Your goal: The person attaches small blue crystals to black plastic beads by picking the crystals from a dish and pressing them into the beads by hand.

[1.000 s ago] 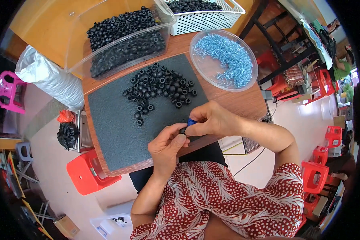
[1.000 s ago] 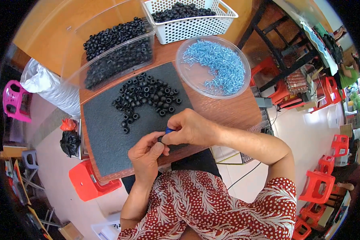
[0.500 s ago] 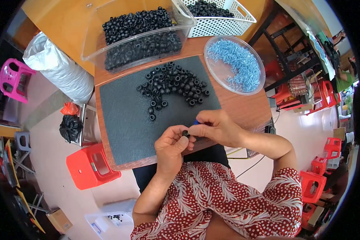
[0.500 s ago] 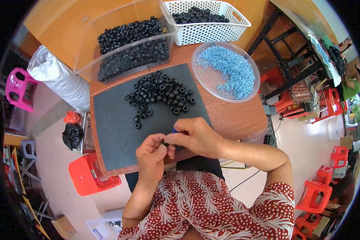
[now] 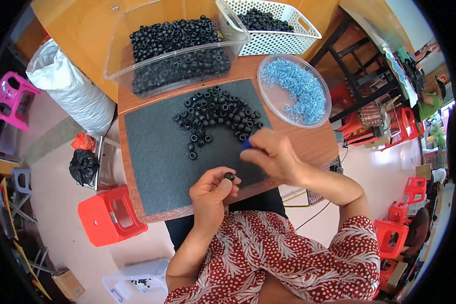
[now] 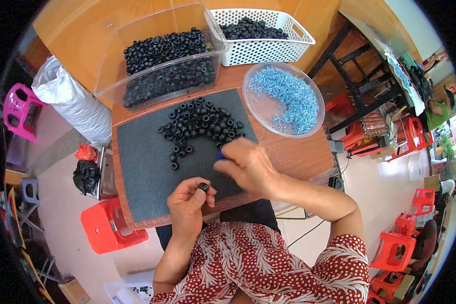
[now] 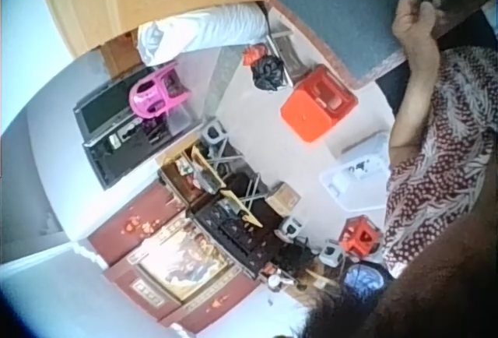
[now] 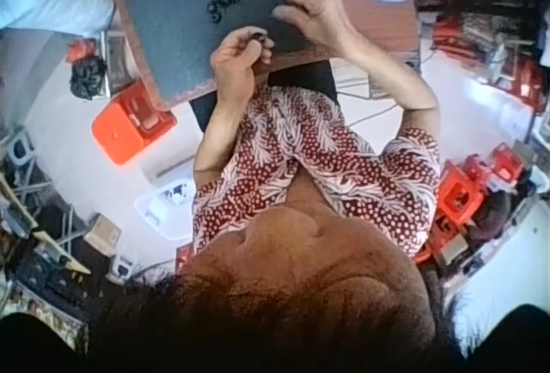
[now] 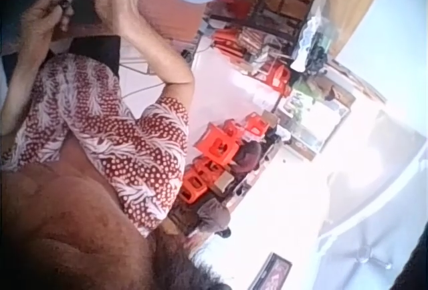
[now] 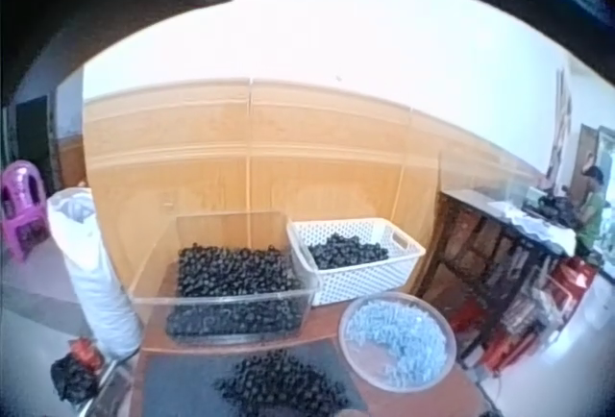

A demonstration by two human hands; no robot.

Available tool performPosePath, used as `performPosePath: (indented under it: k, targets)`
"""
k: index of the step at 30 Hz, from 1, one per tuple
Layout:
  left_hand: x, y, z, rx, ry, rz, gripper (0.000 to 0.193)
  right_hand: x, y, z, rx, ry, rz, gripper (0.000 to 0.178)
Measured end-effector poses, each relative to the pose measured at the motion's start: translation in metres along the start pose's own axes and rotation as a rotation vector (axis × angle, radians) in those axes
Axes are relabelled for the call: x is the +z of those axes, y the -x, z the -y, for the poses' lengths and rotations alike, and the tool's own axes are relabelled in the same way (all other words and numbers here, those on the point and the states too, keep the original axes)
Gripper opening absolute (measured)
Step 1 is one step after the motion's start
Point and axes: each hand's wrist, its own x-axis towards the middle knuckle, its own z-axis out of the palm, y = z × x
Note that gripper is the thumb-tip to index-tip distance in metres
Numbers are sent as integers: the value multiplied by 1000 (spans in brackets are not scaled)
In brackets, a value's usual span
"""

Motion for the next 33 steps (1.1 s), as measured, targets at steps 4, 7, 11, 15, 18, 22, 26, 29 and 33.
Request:
performPosePath:
  k: [4, 7, 11, 15, 18, 22, 26, 29, 33]
  targets:
    - [-3, -2, 0, 30, -22, -38, 19, 3, -11, -19, -161, 372, -53, 17]
    - [-3, -4, -1, 22, -14, -48, 20, 21, -12, -32, -228, 477, -66, 17]
    - [-4, -5, -2, 19, 15, -46, 21, 29, -20, -24, -296, 614, 0, 20]
    - [-3, -5, 0, 36, 20, -42, 21, 32, -27, -15, -300, 545, 108, 23]
    - [-4, -4, 0, 36, 31, -47, 20, 30, -27, -12, -242, 333, 52, 28]
    - [-6, -4, 0, 41, 35, -54, 20, 16, -26, -24, -199, 293, -78, 20]
    - [-5, -5, 0, 33, 35, -61, 19, 15, -26, -31, -254, 351, -42, 26]
    - [-5, -6, 0, 33, 20, -67, 18, 22, -34, -27, -381, 421, -10, 23]
    - [-5, -5, -1, 29, 12, -75, 19, 26, -49, -21, -535, 592, 136, 25]
